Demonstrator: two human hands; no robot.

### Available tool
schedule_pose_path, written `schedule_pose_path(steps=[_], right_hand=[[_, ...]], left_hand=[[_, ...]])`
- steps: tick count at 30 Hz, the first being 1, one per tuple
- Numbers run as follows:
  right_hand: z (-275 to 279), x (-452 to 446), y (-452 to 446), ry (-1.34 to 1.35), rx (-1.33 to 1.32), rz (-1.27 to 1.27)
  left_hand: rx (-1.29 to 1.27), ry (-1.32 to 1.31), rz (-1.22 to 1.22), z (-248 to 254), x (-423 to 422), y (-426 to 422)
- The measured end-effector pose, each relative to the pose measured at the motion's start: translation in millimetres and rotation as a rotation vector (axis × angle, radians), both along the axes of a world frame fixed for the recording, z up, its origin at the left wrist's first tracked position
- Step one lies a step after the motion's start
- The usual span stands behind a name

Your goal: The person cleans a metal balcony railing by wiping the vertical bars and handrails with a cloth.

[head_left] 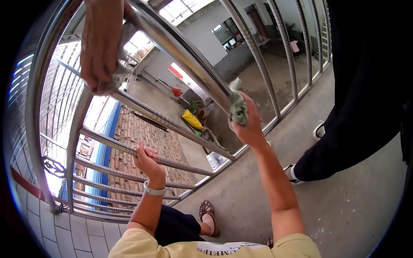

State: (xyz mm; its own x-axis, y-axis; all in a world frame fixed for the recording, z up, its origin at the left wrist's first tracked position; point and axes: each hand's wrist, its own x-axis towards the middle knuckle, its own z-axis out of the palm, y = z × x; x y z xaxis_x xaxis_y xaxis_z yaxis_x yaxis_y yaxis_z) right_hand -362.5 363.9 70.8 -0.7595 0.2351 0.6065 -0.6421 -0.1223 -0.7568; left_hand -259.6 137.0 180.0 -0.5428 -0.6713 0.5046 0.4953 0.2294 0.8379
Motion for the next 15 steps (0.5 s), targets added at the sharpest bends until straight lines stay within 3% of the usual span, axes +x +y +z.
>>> schedule_pose_path(steps=[3, 7, 11, 13, 15], right_hand=[[66, 1, 4, 0.246, 0.100, -0.160], [132, 2, 3, 0.271, 0.018, -0.091], [112, -14, -6, 0.125, 0.138, -0.142], [72, -14, -11, -0.113, 0.069, 0.006], [19, -17, -16, -0.128, 0.137, -0.122]], left_hand=[[0.019, 0.003, -0.007, -3, 0, -4], [-0.005, -0.051, -0.027, -4, -1, -6], [0.045, -0.023, -0.041, 0, 0, 2], [0.016, -0.020, -0.045, 0, 1, 1], [0.004, -0.021, -0.034, 0, 2, 1]])
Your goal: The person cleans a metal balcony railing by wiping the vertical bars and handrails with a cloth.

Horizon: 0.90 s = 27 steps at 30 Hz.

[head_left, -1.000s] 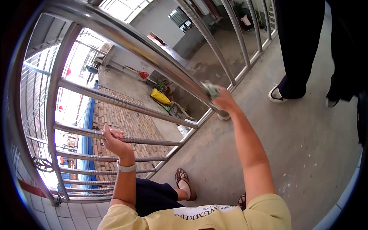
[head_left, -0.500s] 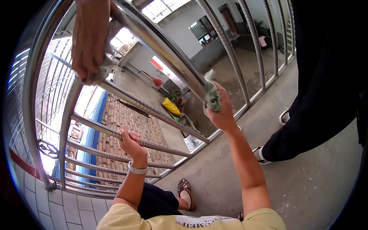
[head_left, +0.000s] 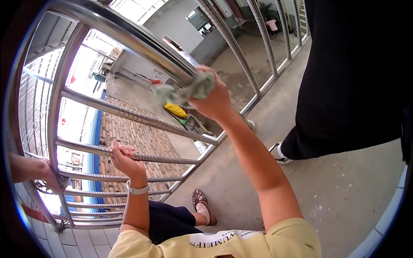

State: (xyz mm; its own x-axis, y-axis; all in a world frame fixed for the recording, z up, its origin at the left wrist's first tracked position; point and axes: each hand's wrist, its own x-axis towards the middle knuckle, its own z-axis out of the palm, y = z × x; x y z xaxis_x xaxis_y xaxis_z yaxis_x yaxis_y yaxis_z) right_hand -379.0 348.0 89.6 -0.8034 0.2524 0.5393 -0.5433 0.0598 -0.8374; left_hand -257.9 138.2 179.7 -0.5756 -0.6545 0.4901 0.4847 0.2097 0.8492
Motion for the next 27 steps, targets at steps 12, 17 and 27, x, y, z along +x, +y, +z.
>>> schedule_pose_path(steps=[12, 17, 27], right_hand=[[-204, 37, 22, -0.273, 0.421, -0.269], [-223, 50, 44, -0.879, -0.227, 0.024], [-189, 3, 63, -0.744, -1.040, 0.009]], left_hand=[[0.023, -0.078, -0.075, 7, 7, -1], [0.039, -0.070, -0.113, 6, 7, -2], [-0.071, -0.004, -0.079, 0, 1, -2]])
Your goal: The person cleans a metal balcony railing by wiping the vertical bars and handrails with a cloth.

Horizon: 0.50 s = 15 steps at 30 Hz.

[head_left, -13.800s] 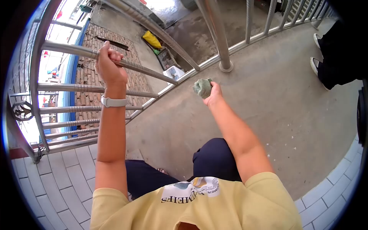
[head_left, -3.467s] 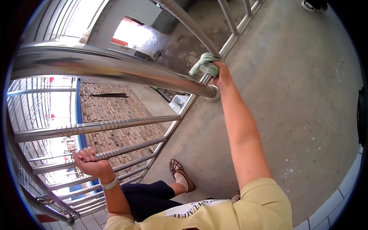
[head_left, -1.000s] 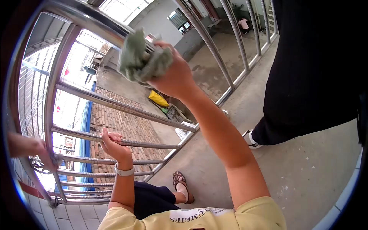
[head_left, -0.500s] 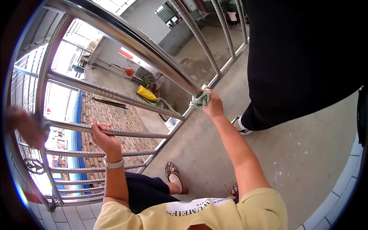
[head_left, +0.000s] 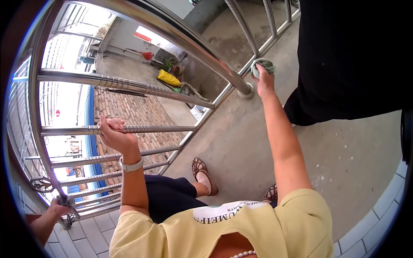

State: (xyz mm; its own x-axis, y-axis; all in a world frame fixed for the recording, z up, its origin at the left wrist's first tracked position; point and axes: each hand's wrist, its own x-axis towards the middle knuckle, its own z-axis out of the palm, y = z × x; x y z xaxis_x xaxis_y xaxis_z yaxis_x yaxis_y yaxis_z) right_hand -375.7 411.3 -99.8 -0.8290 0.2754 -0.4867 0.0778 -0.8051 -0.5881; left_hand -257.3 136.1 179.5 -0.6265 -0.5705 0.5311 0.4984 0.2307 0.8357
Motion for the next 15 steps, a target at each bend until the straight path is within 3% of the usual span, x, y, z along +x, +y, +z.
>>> schedule_pose_path(steps=[1, 3, 7, 9, 11, 12, 15], right_hand=[[0, -8, 1, -0.131, 0.146, 0.163], [-8, -26, -14, -0.238, 0.143, 0.150], [-2, -34, -1, -0.131, 0.006, 0.295], [-17, -36, -11, -0.222, 0.008, 0.249], [-36, -32, -23, -0.039, -0.062, 0.341], [-31, -20, -32, 0.089, 0.070, 0.200], [-29, -13, -34, 0.015, 0.118, 0.233]], left_hand=[[0.001, 0.009, -0.003, 0, 0, 0], [-0.019, -0.007, 0.002, 0, 0, 0], [-0.002, 0.019, 0.084, -1, -3, 4], [-0.010, 0.028, 0.078, -1, -4, 2], [-0.021, 0.033, 0.070, -2, -3, 4], [-0.027, 0.034, 0.079, -2, -4, 6], [-0.046, 0.038, 0.092, -3, -4, 3]])
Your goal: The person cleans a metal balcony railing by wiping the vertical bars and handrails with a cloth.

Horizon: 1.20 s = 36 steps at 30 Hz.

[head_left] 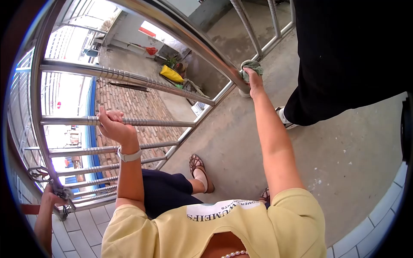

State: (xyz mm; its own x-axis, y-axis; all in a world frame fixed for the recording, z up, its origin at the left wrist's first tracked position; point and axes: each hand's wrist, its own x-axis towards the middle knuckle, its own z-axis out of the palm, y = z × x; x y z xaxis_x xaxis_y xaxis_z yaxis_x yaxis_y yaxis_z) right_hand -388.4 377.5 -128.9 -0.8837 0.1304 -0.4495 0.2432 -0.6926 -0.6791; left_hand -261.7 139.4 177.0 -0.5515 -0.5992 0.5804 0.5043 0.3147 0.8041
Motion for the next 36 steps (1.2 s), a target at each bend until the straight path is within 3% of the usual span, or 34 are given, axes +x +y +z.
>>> schedule_pose_path(steps=[2, 4, 5, 6, 7, 9, 12, 13, 15, 16, 18, 20, 22, 24, 26, 28, 29, 31, 33, 34, 35, 36], right_hand=[[3, 7, 3, -0.031, 0.046, 0.031], [-7, 3, 11, 0.110, -0.059, 0.015], [-10, -3, 13, 0.055, -0.167, -0.100], [2, 1, 18, 0.009, -0.107, -0.220], [12, 1, 25, 0.164, -0.120, -0.336], [28, 1, 38, 0.307, 0.133, -0.467], [59, 1, 42, 0.593, 0.839, -0.309], [58, -1, 43, 0.598, 0.838, -0.306], [52, -5, 49, 0.622, 1.423, -0.237], [41, -6, 50, 0.625, 1.431, -0.247], [16, -7, 51, 0.677, 1.574, 0.017], [9, 8, 40, 0.822, 1.834, -0.009], [7, 19, 24, 0.729, 1.563, -0.030], [23, 32, 26, 0.562, 1.244, 0.182], [58, 44, 37, 0.357, 1.107, 0.524], [32, 43, 43, 0.340, 0.927, 0.714], [20, 46, 45, 0.477, 0.874, 0.782], [41, 61, 48, 0.421, 1.058, 0.827], [39, 56, 46, 0.453, 0.914, 0.868], [65, 59, 54, 0.529, 1.005, 0.939], [62, 51, 53, 0.411, 1.016, 0.951], [112, 67, 65, 0.428, 1.157, 0.930]], left_hand=[[-0.001, -0.007, 0.025, -1, -1, -3], [0.046, -0.008, -0.012, 1, 0, -3], [0.047, -0.007, -0.034, 1, 0, -5], [0.045, -0.010, -0.023, 0, 1, -6], [0.043, -0.011, -0.045, 0, 2, -7], [0.054, -0.024, -0.085, 2, 3, -5], [0.064, -0.049, -0.071, 3, 5, -5], [0.057, -0.049, -0.064, 4, 6, -2], [0.064, -0.048, -0.055, 4, 7, -4], [0.073, -0.047, -0.057, 3, 5, -3], [0.059, -0.033, -0.081, 2, 4, -8], [0.082, -0.027, -0.078, 3, 5, -5], [0.085, -0.019, -0.090, 3, 5, -5], [0.112, -0.024, -0.057, 3, 4, -8], [0.131, -0.053, -0.066, 1, 3, -16], [0.172, -0.076, -0.103, 5, 6, -17], [0.210, -0.113, -0.137, 5, 7, -22], [0.230, -0.096, -0.133, 10, 2, -17], [0.248, -0.066, -0.051, 15, 5, -13], [0.255, -0.070, -0.041, 16, 3, -17], [0.288, -0.075, -0.057, 20, 3, -18], [0.320, -0.085, -0.077, 15, 4, -18]])
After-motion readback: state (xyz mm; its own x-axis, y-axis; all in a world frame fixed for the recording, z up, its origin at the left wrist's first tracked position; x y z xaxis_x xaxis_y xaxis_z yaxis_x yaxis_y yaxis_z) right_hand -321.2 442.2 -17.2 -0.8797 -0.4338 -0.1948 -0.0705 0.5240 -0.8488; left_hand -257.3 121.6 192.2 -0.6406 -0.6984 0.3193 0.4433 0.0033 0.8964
